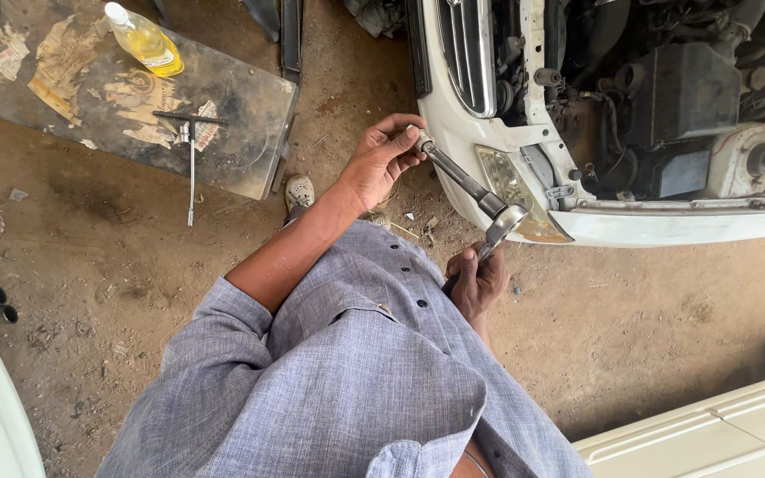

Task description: The person uses a ratchet and socket to loosen and remove bolts from the engine bay of a white car, handles a small component, and then works by hand inside the engine compartment.

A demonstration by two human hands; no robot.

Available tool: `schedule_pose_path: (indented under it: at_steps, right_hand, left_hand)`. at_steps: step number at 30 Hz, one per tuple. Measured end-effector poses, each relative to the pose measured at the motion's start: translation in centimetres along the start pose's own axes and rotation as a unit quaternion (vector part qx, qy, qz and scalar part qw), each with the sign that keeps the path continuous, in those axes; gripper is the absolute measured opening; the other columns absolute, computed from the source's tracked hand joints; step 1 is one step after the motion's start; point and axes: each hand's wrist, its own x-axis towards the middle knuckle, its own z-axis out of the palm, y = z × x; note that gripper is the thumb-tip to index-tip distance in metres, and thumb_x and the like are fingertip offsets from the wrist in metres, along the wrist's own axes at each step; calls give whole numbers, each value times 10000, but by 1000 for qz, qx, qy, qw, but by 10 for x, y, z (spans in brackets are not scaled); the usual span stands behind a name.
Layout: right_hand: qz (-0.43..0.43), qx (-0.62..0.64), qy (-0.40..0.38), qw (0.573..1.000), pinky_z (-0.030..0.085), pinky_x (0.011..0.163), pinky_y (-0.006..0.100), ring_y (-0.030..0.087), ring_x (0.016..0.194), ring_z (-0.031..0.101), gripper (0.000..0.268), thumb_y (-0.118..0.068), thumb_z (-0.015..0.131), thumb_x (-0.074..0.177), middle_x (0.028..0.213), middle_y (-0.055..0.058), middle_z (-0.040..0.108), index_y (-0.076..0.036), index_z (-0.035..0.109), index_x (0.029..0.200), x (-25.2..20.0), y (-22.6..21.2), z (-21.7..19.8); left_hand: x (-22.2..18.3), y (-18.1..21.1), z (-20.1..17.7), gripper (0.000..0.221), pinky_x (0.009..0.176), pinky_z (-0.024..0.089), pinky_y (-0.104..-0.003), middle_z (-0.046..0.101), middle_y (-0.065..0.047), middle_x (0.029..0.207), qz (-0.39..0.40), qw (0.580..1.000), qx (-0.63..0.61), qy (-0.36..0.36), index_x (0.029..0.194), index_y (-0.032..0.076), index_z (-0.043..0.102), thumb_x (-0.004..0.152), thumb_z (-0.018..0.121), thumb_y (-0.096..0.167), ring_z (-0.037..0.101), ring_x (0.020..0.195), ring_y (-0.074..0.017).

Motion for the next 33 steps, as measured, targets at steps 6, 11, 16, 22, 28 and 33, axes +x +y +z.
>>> schedule_pose_path:
  at_steps: [6,11,16,22,28,33]
  right_hand:
    - [7,-9,-4,1000,474,457,260,95,515,566,239,-230,583,1104,627,28,574,-44,546,959,6,-2,-1]
    - [29,-36,-14,999,462,460,262,100,515,564,250,-245,576,1103,620,30,576,-39,546,966,6,-7,2]
    - [51,-5,-51,997,484,465,273,111,518,557,237,-271,518,1131,644,22,569,-50,533,1045,13,-12,-2]
    - [107,107,-60,987,462,433,268,104,465,507,282,-272,493,1086,653,13,535,-96,468,1304,43,-29,6]
    - [153,323,-27,934,426,451,287,138,518,501,436,-476,468,1135,765,46,558,-57,585,1102,56,2,-14]
    - [131,353,8,926,389,436,238,86,480,463,562,-646,584,955,670,9,557,-97,664,1049,70,10,-26]
  left_hand:
    - [0,1,-3,221,778,605,-264,761,-46,985,-6,1000,10,-20,1132,82,723,920,783,95,722,877,-129]
    - [0,7,-8,205,760,604,-278,772,-61,975,-13,999,-3,-32,1092,82,731,901,803,94,723,862,-137]
    - [-5,24,-10,210,751,610,-286,759,-61,914,-21,997,12,-67,1002,88,717,854,866,93,726,809,-142]
    - [-20,49,10,279,691,611,-265,751,-40,917,58,971,185,-138,962,113,694,801,921,135,711,787,-96]
    - [-25,43,46,267,689,619,-266,752,-27,957,185,905,337,-182,982,132,698,850,919,203,726,824,-76]
    - [-29,25,59,258,828,624,-318,727,-14,963,325,812,425,-234,996,143,687,921,876,302,707,895,-97]
